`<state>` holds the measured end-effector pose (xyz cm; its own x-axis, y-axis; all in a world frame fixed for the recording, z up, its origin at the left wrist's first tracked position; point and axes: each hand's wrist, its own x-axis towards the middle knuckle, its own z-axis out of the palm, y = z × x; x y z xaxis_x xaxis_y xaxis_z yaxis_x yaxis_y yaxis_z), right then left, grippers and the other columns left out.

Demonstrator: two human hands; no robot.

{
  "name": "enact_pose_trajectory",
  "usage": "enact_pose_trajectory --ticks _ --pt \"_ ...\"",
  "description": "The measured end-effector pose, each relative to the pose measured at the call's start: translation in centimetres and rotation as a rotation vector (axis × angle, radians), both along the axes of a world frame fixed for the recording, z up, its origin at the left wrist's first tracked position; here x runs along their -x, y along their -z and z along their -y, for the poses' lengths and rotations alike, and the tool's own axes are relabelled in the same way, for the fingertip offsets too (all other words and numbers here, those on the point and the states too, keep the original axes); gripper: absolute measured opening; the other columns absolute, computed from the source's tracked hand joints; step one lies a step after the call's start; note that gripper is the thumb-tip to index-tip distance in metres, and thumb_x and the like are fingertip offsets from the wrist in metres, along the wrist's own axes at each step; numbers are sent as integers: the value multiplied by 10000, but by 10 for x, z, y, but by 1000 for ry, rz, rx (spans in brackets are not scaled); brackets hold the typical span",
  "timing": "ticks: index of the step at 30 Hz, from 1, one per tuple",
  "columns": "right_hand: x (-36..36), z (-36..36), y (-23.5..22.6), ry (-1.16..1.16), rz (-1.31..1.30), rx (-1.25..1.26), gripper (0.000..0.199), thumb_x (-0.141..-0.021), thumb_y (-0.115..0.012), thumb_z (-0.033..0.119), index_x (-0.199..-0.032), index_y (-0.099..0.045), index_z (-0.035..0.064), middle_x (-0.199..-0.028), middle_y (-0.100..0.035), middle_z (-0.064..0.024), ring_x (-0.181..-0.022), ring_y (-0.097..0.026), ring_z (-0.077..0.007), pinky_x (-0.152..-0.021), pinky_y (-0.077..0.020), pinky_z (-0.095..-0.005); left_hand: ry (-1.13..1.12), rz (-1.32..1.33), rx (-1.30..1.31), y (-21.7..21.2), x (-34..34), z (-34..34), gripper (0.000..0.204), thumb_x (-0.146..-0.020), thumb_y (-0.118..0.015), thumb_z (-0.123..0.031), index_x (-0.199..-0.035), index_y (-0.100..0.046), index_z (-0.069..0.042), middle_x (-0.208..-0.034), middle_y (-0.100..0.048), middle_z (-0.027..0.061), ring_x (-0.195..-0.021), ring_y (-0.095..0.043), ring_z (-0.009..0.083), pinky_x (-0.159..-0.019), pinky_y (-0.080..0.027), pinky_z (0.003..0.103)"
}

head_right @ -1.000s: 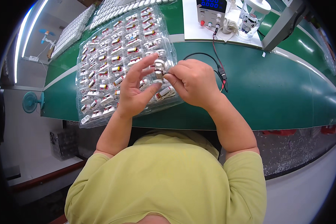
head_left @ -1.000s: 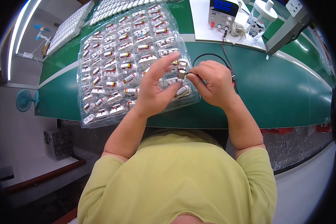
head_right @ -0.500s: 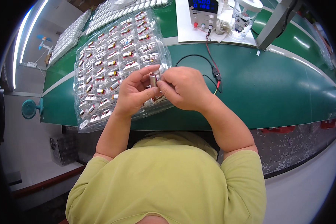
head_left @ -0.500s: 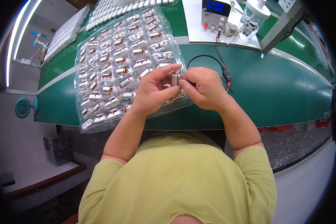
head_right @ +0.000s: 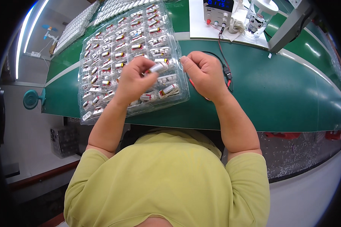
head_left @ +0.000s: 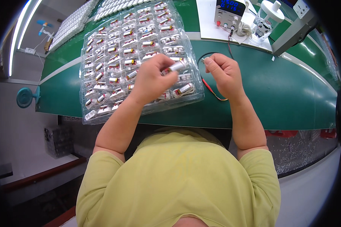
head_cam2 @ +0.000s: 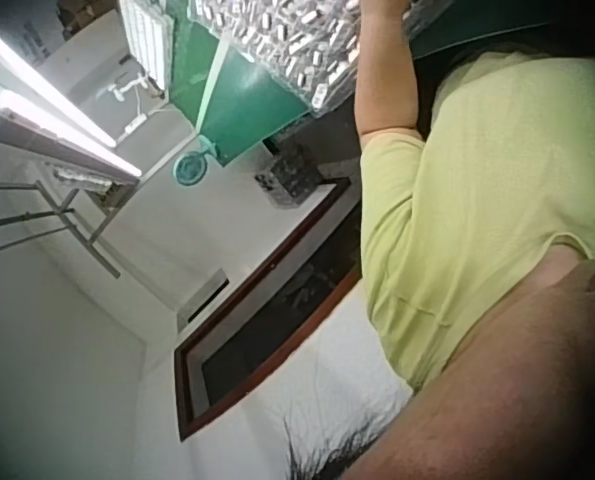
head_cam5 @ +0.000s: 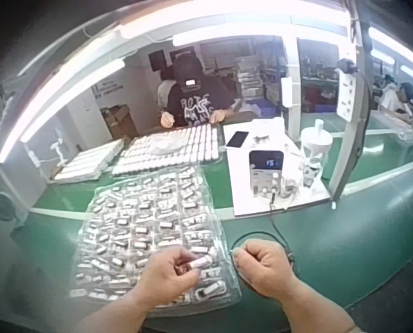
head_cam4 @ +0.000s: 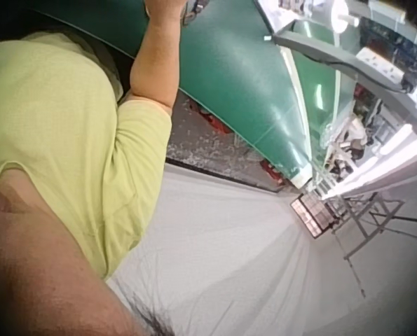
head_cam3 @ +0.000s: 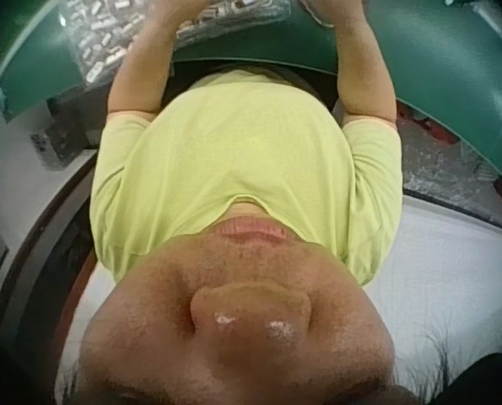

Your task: The recorder takes electronic components from a tray and tests them using electrical probes connected to a power supply or multimeter.

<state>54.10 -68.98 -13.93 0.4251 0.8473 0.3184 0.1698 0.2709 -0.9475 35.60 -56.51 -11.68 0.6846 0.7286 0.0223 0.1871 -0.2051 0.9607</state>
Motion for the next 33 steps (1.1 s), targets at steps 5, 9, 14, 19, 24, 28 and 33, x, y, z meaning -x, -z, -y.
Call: enact_pose_trajectory --ticks 5,9,14,19,24,28,33 --pt "2 -3 5 -7 37 49 257 -902 -588 178 -714 -579 3 -595 -506 11 -558 -408 -61 -512 -340 -246 223 -296 -742 5 -8 2 199 -701 -674 -143 -884 -678 -65 -886 -616 77 -848 -583 246 -730 -476 351" --pt "2 -5 10 -3 26 37 259 -903 -587 182 -714 -585 5 -581 -499 9 -552 -406 -67 -510 -341 -250 124 -316 -751 -3 -23 -27 204 -701 -665 -138 -888 -685 -58 -940 -599 90 -855 -578 258 -764 -476 361" --pt "5 -10 16 -8 14 54 221 -914 -576 174 -767 -596 10 -653 -541 -11 -596 -440 -76 -542 -367 -255 187 -438 -936 -7 -33 -37 177 -698 -661 -132 -859 -674 -56 -921 -603 83 -867 -587 237 -777 -473 344" --pt "13 -12 14 16 106 -134 199 -940 -537 156 -825 -600 7 -894 -619 -80 -739 -541 -97 -624 -434 -252 230 -236 -354 -10 -22 -25 195 -746 -711 -108 -875 -594 -22 -924 -642 70 -879 -626 166 -750 -520 326" --pt "20 -10 12 -118 -148 -90 202 -944 -525 136 -823 -601 -6 -998 -607 -109 -800 -580 -152 -703 -470 -271 253 150 465 -5 -19 -18 238 -859 -667 -151 -1036 -594 -9 -877 -622 57 -793 -624 135 -693 -544 278" --pt "22 -11 11 -123 -134 -101 197 -939 -529 133 -825 -604 -9 -1010 -604 -99 -801 -577 -148 -708 -472 -265 216 333 664 2 -23 -14 388 -888 -639 -125 -1221 -501 18 -904 -615 71 -836 -628 156 -700 -553 288" --pt "16 -4 7 -177 -3 33 180 -929 -560 156 -845 -627 12 -817 -601 -43 -707 -540 -88 -599 -423 -243 211 365 675 7 -20 -13 430 -898 -613 -90 -1271 -429 21 -969 -606 88 -883 -629 172 -710 -557 306"
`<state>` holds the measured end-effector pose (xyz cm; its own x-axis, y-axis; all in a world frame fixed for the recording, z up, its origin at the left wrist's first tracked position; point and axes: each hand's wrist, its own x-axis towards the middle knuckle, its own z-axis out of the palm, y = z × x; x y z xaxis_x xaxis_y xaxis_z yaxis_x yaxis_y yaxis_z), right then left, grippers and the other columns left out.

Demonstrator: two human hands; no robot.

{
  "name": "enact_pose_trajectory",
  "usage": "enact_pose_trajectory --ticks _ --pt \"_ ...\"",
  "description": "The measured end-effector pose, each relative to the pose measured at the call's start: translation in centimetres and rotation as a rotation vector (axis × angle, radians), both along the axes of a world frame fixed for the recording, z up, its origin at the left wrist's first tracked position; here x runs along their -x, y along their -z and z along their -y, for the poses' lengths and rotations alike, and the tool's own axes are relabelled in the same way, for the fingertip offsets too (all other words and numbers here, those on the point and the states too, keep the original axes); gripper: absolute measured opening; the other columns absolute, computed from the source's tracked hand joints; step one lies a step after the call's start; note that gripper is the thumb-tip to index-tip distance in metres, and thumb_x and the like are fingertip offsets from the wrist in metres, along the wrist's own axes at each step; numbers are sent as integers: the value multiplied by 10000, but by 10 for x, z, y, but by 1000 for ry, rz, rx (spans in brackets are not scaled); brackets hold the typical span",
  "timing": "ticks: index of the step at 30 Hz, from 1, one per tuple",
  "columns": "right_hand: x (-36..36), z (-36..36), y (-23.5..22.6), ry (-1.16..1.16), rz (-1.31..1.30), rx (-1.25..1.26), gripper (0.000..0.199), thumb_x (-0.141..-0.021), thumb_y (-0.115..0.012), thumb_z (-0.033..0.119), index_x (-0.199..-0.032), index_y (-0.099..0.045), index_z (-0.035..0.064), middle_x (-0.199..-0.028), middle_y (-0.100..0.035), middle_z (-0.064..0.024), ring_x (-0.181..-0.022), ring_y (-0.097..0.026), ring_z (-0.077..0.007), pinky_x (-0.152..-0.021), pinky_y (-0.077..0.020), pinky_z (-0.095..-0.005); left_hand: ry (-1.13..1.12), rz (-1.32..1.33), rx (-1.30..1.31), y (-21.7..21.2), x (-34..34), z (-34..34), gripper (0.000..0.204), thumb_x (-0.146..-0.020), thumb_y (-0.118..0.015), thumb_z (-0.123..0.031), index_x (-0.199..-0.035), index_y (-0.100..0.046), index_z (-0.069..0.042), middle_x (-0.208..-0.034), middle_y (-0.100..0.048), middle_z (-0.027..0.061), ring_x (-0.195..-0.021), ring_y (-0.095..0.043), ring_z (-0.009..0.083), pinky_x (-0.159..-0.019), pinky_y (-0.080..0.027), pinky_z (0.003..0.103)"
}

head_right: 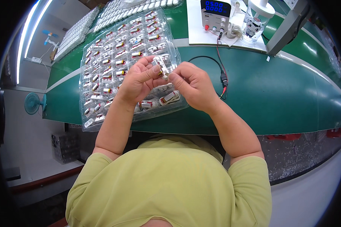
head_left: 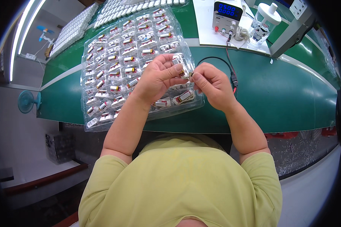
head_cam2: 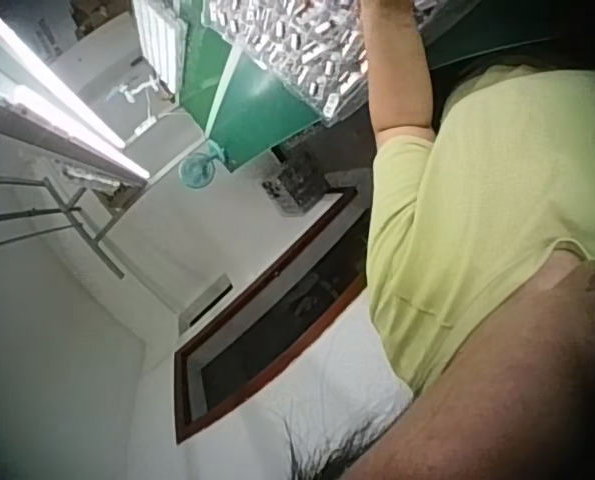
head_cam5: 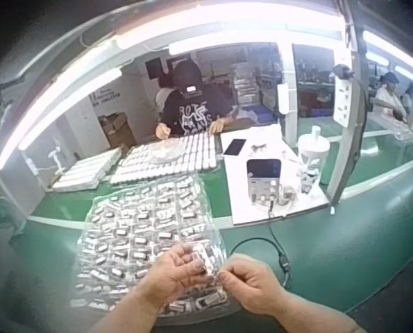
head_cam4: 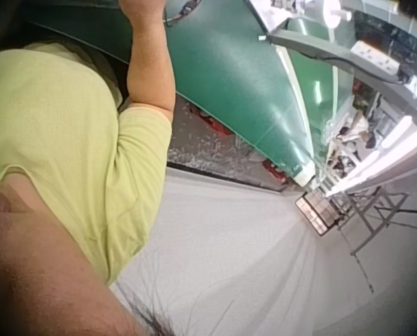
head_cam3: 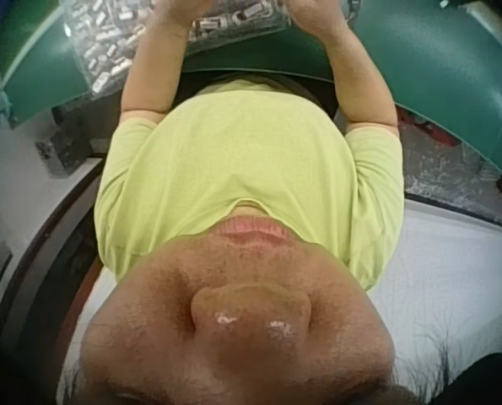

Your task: The recorder takes electronic components from a tray and tests them using electrical probes connected to a power supply or multimeter.

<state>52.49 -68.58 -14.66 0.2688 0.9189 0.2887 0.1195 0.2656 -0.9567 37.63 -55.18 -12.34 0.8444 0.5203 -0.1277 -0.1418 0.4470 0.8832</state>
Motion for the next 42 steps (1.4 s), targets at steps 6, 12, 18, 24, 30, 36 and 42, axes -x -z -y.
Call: enact_pose_trajectory --ticks 6,12,18,24,30,36,42 --pt "2 -3 1 102 1 78 215 -919 -586 205 -829 -627 14 -626 -548 -16 -582 -462 -83 -529 -376 -257 89 8 66 2 1 1 398 -900 -609 -83 -1253 -454 16 -1011 -603 90 -898 -631 178 -722 -557 308" --pt "0 -2 1 104 62 109 228 -915 -586 216 -821 -628 12 -633 -549 -25 -585 -461 -87 -532 -376 -261 86 -18 33 2 1 6 383 -897 -617 -90 -1241 -482 9 -1045 -606 90 -906 -633 173 -730 -555 302" --pt "-1 -1 -3 75 78 156 224 -902 -597 211 -810 -629 9 -625 -544 -23 -581 -460 -83 -528 -375 -259 81 -115 -41 3 1 8 368 -894 -611 -70 -1233 -499 18 -1077 -596 84 -901 -618 152 -732 -562 309" --pt "-7 2 -3 23 68 231 227 -895 -604 201 -794 -634 0 -616 -537 -10 -588 -455 -67 -528 -368 -249 80 -117 -88 5 0 11 359 -867 -665 -107 -1172 -527 22 -960 -635 83 -836 -630 136 -672 -559 273" --pt "-10 4 -9 18 15 186 238 -907 -587 190 -774 -621 -4 -618 -518 30 -577 -421 -48 -521 -339 -226 72 -139 -140 0 -1 15 362 -861 -660 -80 -1180 -521 20 -969 -621 79 -856 -624 138 -696 -571 297" --pt "-23 1 -5 24 -424 72 213 -923 -549 161 -774 -599 16 -655 -532 11 -506 -370 -30 -459 -272 -198 86 -12 -151 1 11 51 395 -827 -682 -14 -1185 -519 14 -978 -621 68 -884 -616 123 -759 -531 273" --pt "-23 -5 6 68 -506 40 203 -936 -539 154 -808 -599 7 -667 -542 -3 -489 -375 -40 -447 -286 -199 215 -53 -314 10 16 83 387 -823 -704 -62 -1170 -542 -5 -990 -626 36 -882 -602 78 -784 -503 234"
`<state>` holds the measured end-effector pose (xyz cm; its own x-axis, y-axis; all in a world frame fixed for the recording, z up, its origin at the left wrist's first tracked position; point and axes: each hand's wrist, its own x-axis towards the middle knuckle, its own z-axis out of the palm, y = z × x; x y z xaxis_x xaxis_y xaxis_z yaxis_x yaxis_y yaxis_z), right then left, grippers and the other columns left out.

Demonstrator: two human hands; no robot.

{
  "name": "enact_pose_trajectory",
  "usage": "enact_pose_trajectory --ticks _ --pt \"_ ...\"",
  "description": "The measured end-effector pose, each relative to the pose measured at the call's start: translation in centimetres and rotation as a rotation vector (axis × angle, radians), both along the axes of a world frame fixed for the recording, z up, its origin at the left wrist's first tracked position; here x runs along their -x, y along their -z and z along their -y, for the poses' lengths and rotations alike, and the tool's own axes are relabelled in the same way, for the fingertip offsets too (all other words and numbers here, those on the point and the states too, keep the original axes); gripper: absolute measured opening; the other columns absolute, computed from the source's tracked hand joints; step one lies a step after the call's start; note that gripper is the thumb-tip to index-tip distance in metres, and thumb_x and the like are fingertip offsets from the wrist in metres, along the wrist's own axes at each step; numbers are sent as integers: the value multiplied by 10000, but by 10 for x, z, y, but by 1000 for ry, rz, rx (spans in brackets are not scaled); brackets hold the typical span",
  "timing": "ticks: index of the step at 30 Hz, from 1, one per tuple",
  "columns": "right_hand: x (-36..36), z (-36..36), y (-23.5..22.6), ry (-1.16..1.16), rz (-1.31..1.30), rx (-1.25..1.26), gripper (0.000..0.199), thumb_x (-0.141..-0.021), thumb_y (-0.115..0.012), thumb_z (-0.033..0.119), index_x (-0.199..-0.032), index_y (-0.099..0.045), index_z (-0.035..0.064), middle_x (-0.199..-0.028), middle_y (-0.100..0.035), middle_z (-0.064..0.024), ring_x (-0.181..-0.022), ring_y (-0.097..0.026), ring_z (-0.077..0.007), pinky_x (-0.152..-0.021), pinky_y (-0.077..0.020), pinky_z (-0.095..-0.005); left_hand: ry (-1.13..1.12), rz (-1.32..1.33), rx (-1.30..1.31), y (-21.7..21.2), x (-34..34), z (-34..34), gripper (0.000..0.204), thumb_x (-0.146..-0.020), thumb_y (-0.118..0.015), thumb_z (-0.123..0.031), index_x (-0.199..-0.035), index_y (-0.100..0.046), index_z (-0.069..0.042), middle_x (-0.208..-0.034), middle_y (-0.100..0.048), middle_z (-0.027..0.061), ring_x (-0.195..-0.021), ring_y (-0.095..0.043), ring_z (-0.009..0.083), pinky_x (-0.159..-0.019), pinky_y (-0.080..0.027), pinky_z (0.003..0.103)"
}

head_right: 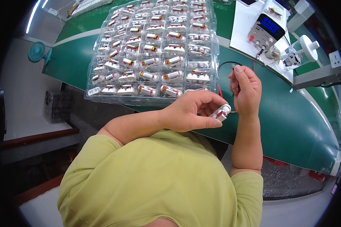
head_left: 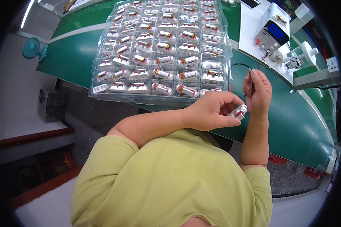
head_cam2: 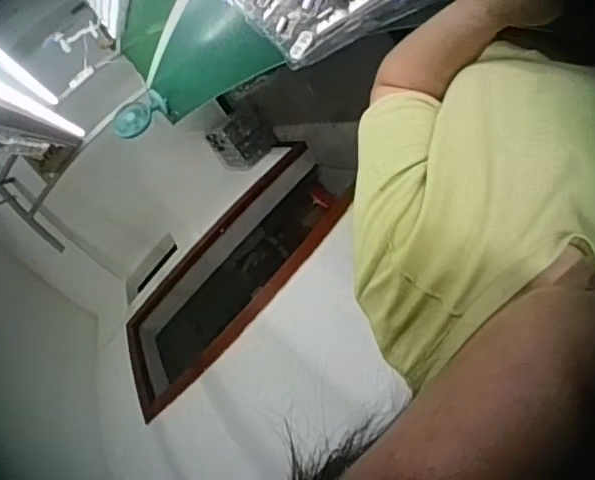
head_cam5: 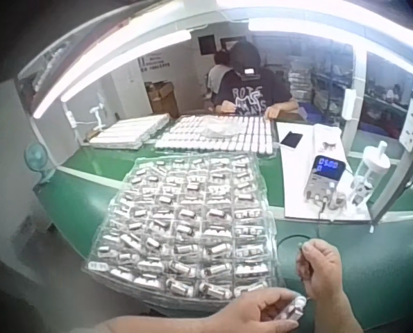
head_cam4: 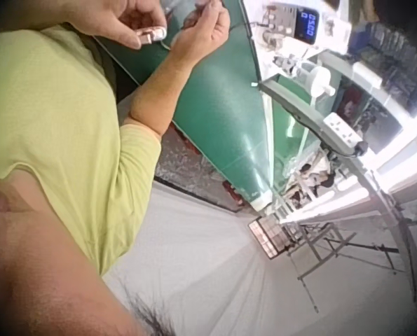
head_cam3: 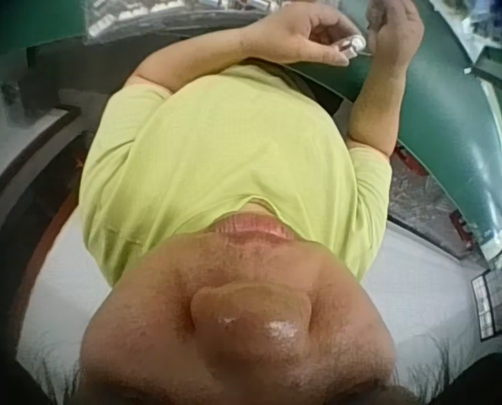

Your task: The recorder takes electronic components from a tray and tests them using electrical probes connected to a power supply or multimeter.

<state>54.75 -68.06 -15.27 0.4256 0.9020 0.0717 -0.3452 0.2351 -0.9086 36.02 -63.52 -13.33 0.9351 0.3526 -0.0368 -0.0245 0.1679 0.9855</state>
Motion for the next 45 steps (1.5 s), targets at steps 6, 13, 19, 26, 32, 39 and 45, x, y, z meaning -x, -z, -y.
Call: enact_pose_trajectory --ticks 6,13,19,26,32,39,45 --pt "0 -4 6 9 26 39 216 -939 -541 167 -809 -600 6 -649 -524 6 -489 -374 -38 -446 -285 -195 5 -4 -70 -2 3 0 378 -808 -725 -103 -1141 -565 -26 -962 -631 28 -816 -601 58 -727 -510 220" --pt "1 -7 8 -4 58 73 215 -937 -550 179 -813 -603 11 -646 -524 9 -494 -383 -34 -450 -288 -191 13 5 -83 -2 6 3 379 -800 -723 -98 -1134 -564 -20 -951 -633 25 -800 -603 54 -714 -511 212" --pt "4 -9 9 40 52 97 215 -938 -548 179 -819 -604 9 -630 -515 10 -492 -386 -36 -450 -281 -188 9 7 -59 1 7 5 396 -805 -718 -92 -1154 -550 -11 -956 -636 40 -813 -614 68 -717 -518 222" --pt "10 0 0 -39 152 63 208 -930 -555 178 -831 -617 5 -649 -519 24 -555 -405 -31 -491 -298 -192 -338 151 394 1 4 -31 378 -882 -632 -91 -1211 -498 38 -962 -613 74 -804 -615 125 -695 -557 273" --pt "26 7 -8 -139 470 48 204 -918 -578 171 -809 -615 2 -675 -542 17 -617 -455 -48 -540 -364 -220 -318 144 495 5 6 -44 394 -930 -560 -85 -1285 -452 48 -1048 -599 92 -875 -615 142 -742 -575 311" --pt "27 6 -9 -113 611 49 214 -887 -599 175 -769 -608 -4 -604 -522 -11 -570 -443 -64 -508 -365 -249 -297 122 484 7 2 -42 384 -933 -552 -74 -1289 -461 34 -1062 -604 88 -878 -615 143 -737 -571 304" --pt "18 11 -17 -183 650 137 225 -862 -609 172 -730 -601 -9 -550 -495 -14 -523 -420 -69 -471 -346 -259 -348 73 320 11 1 -39 398 -898 -619 -91 -1258 -503 35 -1008 -615 81 -848 -609 128 -704 -558 271"
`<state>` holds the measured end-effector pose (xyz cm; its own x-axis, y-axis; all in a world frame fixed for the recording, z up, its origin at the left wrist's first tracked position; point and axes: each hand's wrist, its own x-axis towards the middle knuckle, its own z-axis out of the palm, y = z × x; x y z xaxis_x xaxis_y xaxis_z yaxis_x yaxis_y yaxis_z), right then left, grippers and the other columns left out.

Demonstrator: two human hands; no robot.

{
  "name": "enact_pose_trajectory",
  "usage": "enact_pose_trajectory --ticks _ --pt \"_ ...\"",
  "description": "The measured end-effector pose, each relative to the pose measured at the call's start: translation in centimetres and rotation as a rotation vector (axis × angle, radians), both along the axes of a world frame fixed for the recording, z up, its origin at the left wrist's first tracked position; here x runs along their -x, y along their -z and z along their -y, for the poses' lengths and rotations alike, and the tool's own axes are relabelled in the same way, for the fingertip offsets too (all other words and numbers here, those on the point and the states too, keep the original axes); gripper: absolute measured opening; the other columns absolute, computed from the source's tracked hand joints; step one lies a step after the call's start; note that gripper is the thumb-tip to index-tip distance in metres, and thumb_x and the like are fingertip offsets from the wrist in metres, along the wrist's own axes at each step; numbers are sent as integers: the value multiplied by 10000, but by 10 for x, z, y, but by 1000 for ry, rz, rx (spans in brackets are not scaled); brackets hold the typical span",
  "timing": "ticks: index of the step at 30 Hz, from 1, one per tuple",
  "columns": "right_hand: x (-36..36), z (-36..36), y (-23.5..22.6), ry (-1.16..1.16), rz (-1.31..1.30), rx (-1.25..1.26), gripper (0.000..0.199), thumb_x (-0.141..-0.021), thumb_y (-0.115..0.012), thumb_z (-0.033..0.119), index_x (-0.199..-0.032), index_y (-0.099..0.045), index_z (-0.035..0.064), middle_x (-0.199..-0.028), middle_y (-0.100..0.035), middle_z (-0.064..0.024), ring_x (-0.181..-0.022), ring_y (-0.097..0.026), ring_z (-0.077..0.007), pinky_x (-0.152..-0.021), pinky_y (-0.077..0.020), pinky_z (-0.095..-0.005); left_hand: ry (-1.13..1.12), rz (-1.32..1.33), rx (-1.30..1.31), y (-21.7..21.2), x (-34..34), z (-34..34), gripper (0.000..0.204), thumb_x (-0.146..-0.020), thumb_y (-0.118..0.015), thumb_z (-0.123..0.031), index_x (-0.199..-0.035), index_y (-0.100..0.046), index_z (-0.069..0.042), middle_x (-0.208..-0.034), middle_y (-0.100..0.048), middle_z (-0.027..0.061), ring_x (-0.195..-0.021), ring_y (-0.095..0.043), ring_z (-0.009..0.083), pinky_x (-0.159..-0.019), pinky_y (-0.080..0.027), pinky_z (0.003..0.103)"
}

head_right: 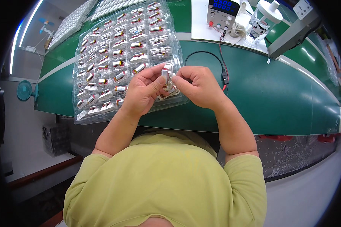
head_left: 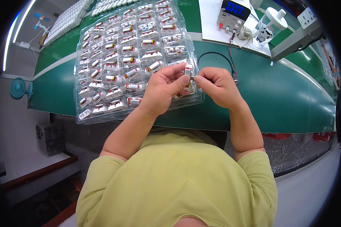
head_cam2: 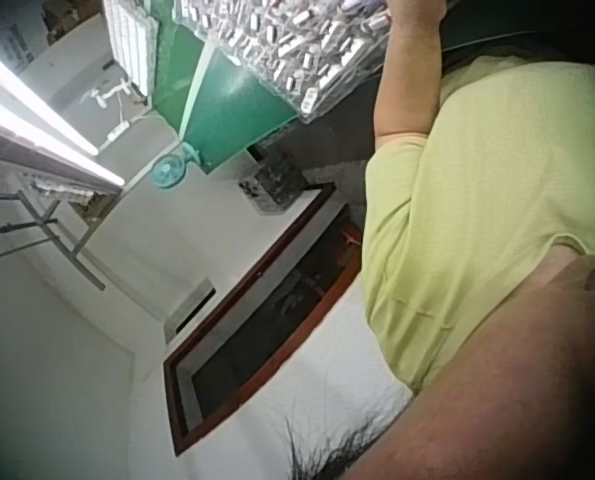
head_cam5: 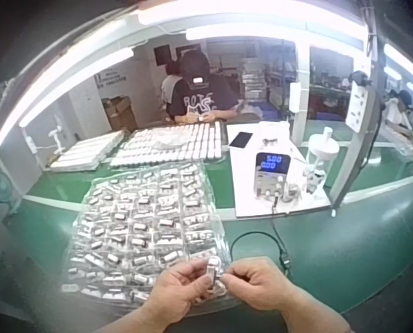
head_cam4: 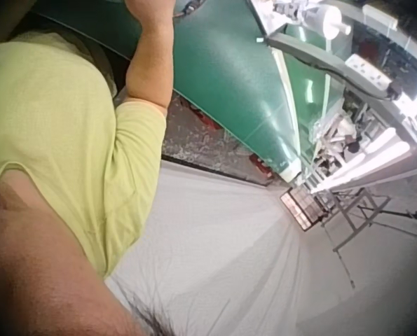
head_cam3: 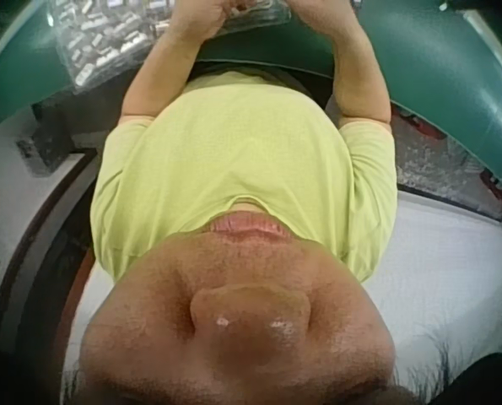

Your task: The recorder takes electronic components from a tray and tests them using electrical probes connected to a power supply or multimeter.

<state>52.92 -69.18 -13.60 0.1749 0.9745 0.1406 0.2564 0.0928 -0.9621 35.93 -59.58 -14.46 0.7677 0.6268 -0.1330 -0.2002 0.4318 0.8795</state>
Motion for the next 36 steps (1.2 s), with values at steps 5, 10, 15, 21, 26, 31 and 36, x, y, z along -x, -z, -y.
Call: enact_pose_trajectory --ticks 5,10,15,21,26,31,36 --pt "-2 2 -4 -15 17 8 217 -858 -608 165 -728 -602 -9 -551 -497 -27 -519 -421 -81 -474 -352 -267 40 -85 -41 -3 -1 -1 425 -867 -666 -102 -1244 -521 31 -959 -619 75 -787 -613 119 -678 -549 252" --pt "1 2 -2 7 154 -29 201 -860 -607 163 -761 -616 -11 -572 -507 -70 -536 -456 -112 -500 -381 -287 -19 -138 -185 -5 -5 6 417 -865 -667 -98 -1238 -531 30 -928 -625 65 -765 -613 110 -652 -533 235" --pt "-3 -4 7 26 6 59 197 -877 -603 173 -807 -627 -10 -584 -528 -48 -541 -454 -110 -512 -387 -283 26 -293 -504 -18 -7 -14 324 -865 -675 -176 -1117 -619 20 -850 -650 50 -728 -616 114 -644 -496 252" --pt "-13 -7 11 184 37 -19 197 -890 -604 175 -824 -632 -8 -633 -558 -33 -583 -473 -104 -544 -396 -270 -57 -853 -1401 -29 -35 -97 217 -817 -674 -238 -936 -702 -59 -888 -635 100 -762 -622 199 -691 -488 341" --pt "-14 -7 9 256 151 -78 165 -864 -635 159 -832 -639 -2 -671 -597 -75 -594 -535 -160 -559 -423 -297 95 -999 -1450 -28 -45 -101 204 -768 -699 -263 -859 -717 -81 -896 -614 125 -885 -599 283 -775 -473 389" --pt "-11 -8 8 304 385 -241 130 -821 -669 144 -821 -649 16 -737 -628 -121 -649 -597 -271 -583 -457 -341 88 -1008 -1388 -33 -45 -96 209 -756 -722 -269 -795 -723 -64 -884 -630 160 -913 -603 314 -794 -485 422" --pt "-9 -8 6 286 380 -227 109 -833 -653 107 -828 -642 -2 -715 -608 -102 -613 -556 -213 -568 -436 -309 27 -976 -1413 -30 -42 -95 207 -763 -718 -274 -788 -725 -69 -908 -626 156 -932 -594 317 -809 -479 418"
